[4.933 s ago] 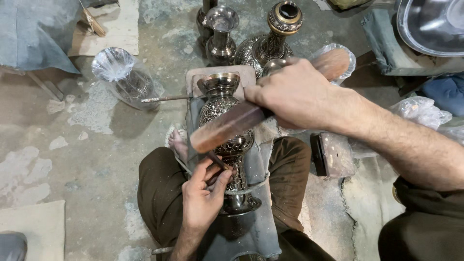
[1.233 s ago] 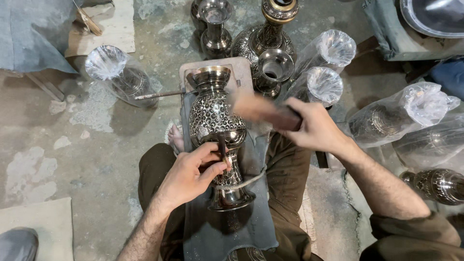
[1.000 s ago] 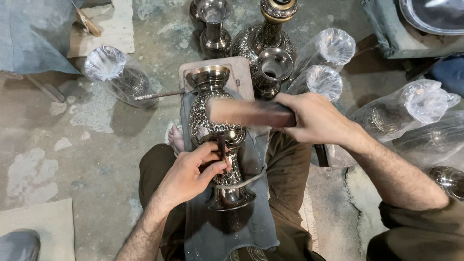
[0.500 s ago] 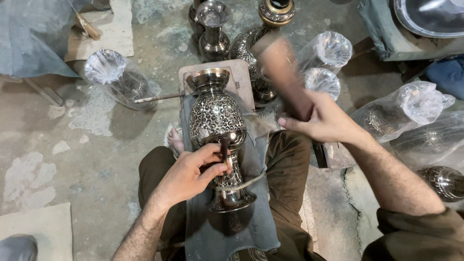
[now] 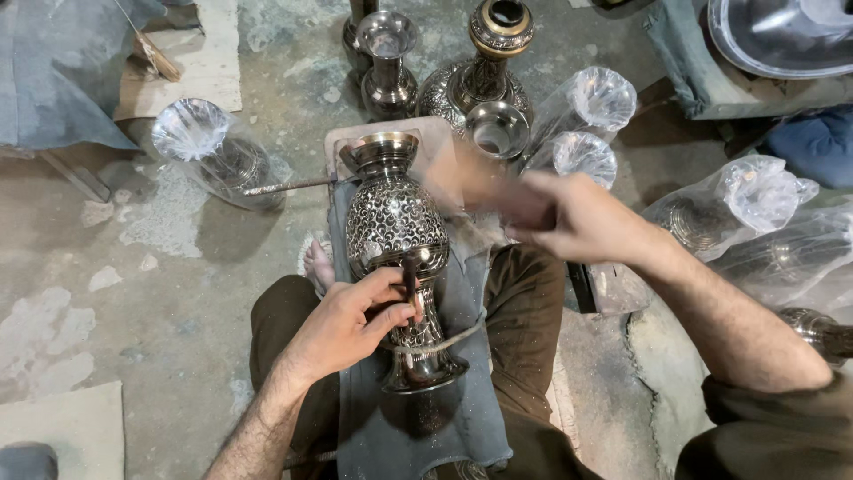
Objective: The person sits on the floor and uses a hammer and chisel to engrave intricate patterns onto a metal vase. They hold the vase steady with one hand while striking the chisel with the other to create detailed designs.
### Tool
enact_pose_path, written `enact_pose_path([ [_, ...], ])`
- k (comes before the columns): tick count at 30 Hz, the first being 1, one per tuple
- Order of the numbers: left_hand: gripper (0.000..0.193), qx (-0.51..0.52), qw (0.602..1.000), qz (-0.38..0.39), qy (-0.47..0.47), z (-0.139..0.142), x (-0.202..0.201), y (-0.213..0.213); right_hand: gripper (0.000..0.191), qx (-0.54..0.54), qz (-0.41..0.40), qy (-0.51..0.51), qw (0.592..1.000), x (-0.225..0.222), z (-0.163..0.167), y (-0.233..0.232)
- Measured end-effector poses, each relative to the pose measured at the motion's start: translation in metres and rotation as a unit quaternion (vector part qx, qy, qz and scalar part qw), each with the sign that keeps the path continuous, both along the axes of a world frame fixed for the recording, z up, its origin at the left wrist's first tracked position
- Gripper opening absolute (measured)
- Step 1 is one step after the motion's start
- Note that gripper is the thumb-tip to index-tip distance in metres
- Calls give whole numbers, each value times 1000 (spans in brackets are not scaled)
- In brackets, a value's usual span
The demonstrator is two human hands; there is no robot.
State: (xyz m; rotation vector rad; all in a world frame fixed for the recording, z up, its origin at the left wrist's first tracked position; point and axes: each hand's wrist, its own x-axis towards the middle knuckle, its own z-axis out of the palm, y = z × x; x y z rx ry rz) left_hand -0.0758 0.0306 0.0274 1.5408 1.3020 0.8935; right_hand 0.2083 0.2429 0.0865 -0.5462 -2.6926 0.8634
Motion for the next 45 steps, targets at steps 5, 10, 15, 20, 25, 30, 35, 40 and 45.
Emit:
enact_pose_path([
  [5, 31, -13, 1000, -6, -1, 2, 0, 3, 25, -89, -171, -98, 976, -3, 7, -6],
  [10, 32, -8, 999, -16, -38, 2, 0, 4, 35, 63, -84, -98, 990, -2, 8, -10],
  [15, 29, -25, 999, -5, -34, 1, -1, 4, 32, -181, -174, -56, 966, -3, 3, -12],
  [20, 31, -17, 999, 3, -35, 3, 0, 5, 40, -6, -109, -118, 987, -13, 9, -7],
  [25, 30, -4, 1000, 0, -26, 2, -1, 6, 30, 10, -98, -144, 985, -11, 14, -12],
  [30, 31, -14, 999, 4, -37, -2, 0, 4, 39, 22, -13, -45, 999, -6, 8, -9],
  [35, 33, -9, 999, 5, -49, -3, 1, 2, 34, 85, -59, -98, 990, -4, 10, -5],
  [40, 32, 3, 998, -1, -55, -1, 1, 3, 28, 1, -110, -92, 990, -7, 19, -11],
  [45, 30, 19, 999, -15, -39, 1, -1, 5, 29, 144, -61, -250, 956, -12, 24, -18],
])
